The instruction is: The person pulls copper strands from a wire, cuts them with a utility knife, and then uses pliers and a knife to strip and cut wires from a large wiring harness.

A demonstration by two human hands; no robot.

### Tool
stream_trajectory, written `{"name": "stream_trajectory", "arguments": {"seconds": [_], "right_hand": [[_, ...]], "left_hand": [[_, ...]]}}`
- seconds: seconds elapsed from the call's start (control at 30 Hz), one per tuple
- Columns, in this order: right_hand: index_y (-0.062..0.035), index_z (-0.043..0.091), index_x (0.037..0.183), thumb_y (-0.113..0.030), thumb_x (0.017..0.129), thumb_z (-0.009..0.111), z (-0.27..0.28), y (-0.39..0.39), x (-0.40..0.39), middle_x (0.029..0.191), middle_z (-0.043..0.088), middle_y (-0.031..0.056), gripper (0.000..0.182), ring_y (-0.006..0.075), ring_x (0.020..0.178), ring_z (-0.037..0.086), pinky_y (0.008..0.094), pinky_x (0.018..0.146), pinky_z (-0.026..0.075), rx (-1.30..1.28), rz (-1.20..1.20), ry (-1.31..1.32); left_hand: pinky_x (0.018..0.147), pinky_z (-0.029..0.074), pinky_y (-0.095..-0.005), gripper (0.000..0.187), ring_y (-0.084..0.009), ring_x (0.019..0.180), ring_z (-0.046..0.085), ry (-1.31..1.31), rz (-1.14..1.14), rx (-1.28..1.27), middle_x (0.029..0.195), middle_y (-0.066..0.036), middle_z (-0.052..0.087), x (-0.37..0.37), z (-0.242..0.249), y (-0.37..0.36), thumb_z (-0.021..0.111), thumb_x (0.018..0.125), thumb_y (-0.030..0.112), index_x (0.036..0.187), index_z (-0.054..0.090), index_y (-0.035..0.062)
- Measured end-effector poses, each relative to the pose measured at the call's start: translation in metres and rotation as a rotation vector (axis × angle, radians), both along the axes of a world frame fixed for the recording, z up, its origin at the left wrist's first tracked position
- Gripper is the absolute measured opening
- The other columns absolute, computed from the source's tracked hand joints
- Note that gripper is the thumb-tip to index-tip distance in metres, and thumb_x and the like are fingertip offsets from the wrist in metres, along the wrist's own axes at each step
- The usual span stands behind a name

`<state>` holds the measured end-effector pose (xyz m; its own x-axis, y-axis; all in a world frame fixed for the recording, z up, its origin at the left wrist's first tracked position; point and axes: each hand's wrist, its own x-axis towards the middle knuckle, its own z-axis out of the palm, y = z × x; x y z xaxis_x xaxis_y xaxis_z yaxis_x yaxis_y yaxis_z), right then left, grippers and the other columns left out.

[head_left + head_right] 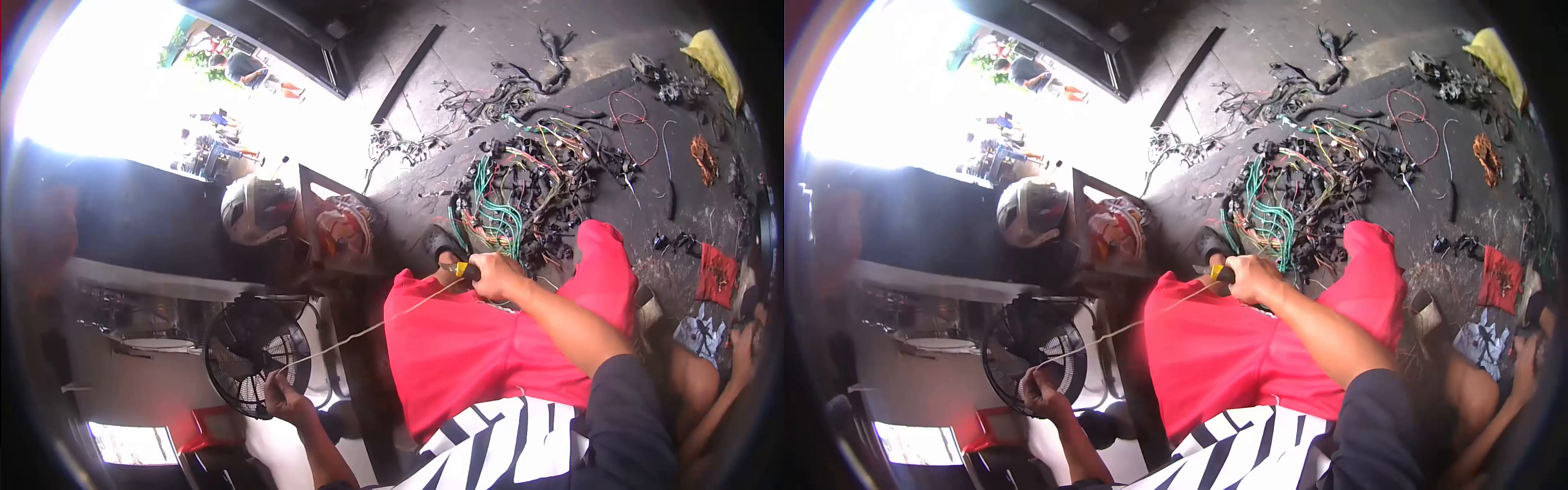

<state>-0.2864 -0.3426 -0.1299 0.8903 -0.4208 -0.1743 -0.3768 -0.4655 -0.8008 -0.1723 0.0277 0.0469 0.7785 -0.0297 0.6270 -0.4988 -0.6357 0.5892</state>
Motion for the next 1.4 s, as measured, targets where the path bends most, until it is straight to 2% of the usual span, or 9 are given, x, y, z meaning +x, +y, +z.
{"name": "stream_trajectory", "arguments": {"seconds": [0.17,0.53,0.57,0.67,0.7,0.9,1.1,1.23,1.4], "right_hand": [[-0.0065,0.054,0.078,-0.021,0.066,0.067,0.020,0.035,-0.007,0.077,0.062,0.0154,0.023,0.0358,0.074,0.061,0.0430,0.063,0.049,-0.070,0.001,-0.308],[-0.0054,0.057,0.083,-0.015,0.064,0.067,0.041,0.054,-0.020,0.071,0.061,0.0153,0.023,0.0349,0.069,0.061,0.0411,0.060,0.049,0.119,-0.102,-0.542],[-0.0057,0.057,0.082,-0.015,0.064,0.067,0.042,0.054,-0.021,0.071,0.060,0.0153,0.023,0.0347,0.069,0.061,0.0409,0.060,0.049,0.120,-0.096,-0.539],[-0.0066,0.054,0.078,-0.015,0.064,0.067,0.046,0.057,-0.026,0.068,0.060,0.0142,0.021,0.0335,0.068,0.061,0.0405,0.059,0.049,0.127,-0.025,-0.517],[-0.0066,0.054,0.076,-0.015,0.064,0.067,0.048,0.059,-0.028,0.067,0.059,0.0138,0.020,0.0331,0.067,0.061,0.0404,0.059,0.048,0.135,0.008,-0.517],[-0.0064,0.051,0.073,-0.011,0.065,0.067,0.055,0.076,-0.031,0.062,0.055,0.0107,0.019,0.0270,0.057,0.057,0.0349,0.054,0.045,0.228,0.181,-0.604],[-0.0044,0.053,0.076,-0.010,0.070,0.066,0.054,0.073,-0.030,0.059,0.052,0.0097,0.016,0.0206,0.052,0.052,0.0321,0.053,0.043,0.558,0.095,-0.599],[-0.0059,0.057,0.083,-0.014,0.069,0.067,0.048,0.056,-0.030,0.070,0.062,0.0132,0.019,0.0280,0.065,0.062,0.0359,0.060,0.048,0.378,0.120,-0.490],[-0.0113,0.061,0.090,-0.016,0.068,0.059,0.023,0.056,-0.022,0.084,0.064,0.0171,0.023,0.0337,0.083,0.062,0.0440,0.072,0.050,0.085,0.202,-0.240]], "left_hand": [[0.071,0.045,-0.0237,0.017,-0.0143,0.078,0.058,-0.022,0.149,-0.222,0.085,-0.010,0.062,0.004,-0.006,0.023,0.049,0.090,0.006,0.093,0.059,-0.0068],[0.057,0.042,-0.0235,0.015,-0.0094,0.062,0.052,0.471,0.050,0.023,0.072,-0.004,0.059,0.010,-0.064,0.031,0.056,0.084,0.008,0.088,0.061,-0.0061],[0.071,0.046,-0.0284,0.026,-0.0178,0.077,0.058,0.652,0.080,0.035,0.086,-0.011,0.061,0.007,-0.062,0.030,0.061,0.080,0.012,0.098,0.059,-0.0069],[0.091,0.040,-0.0358,0.046,-0.0289,0.104,0.053,0.296,0.026,0.557,0.110,-0.021,0.056,0.005,-0.073,0.029,0.066,0.076,0.016,0.113,0.053,-0.0068],[0.102,0.029,-0.0391,0.063,-0.0347,0.121,0.040,0.412,0.074,0.582,0.126,-0.025,0.045,-0.015,-0.046,-0.002,0.070,0.072,0.019,0.124,0.044,-0.0056],[0.102,0.031,-0.0366,0.064,-0.0309,0.120,0.043,0.541,-0.471,0.250,0.124,-0.024,0.048,-0.029,-0.051,-0.062,0.069,0.075,0.021,0.127,0.042,-0.0048],[0.071,0.046,-0.0251,0.031,-0.0128,0.077,0.058,1.006,-0.738,0.100,0.082,-0.007,0.062,-0.066,-0.052,-0.106,0.063,0.082,0.015,0.104,0.058,-0.0056],[0.049,0.033,-0.0191,0.020,-0.0034,0.054,0.043,0.775,-0.605,-0.058,0.058,0.001,0.053,-0.075,-0.047,-0.109,0.059,0.084,0.008,0.067,0.059,-0.0023],[0.042,0.025,-0.0210,0.024,-0.0027,0.047,0.038,0.530,-0.596,-0.139,0.052,0.003,0.047,-0.070,-0.025,-0.104,0.060,0.081,0.003,0.059,0.052,0.0007]]}}
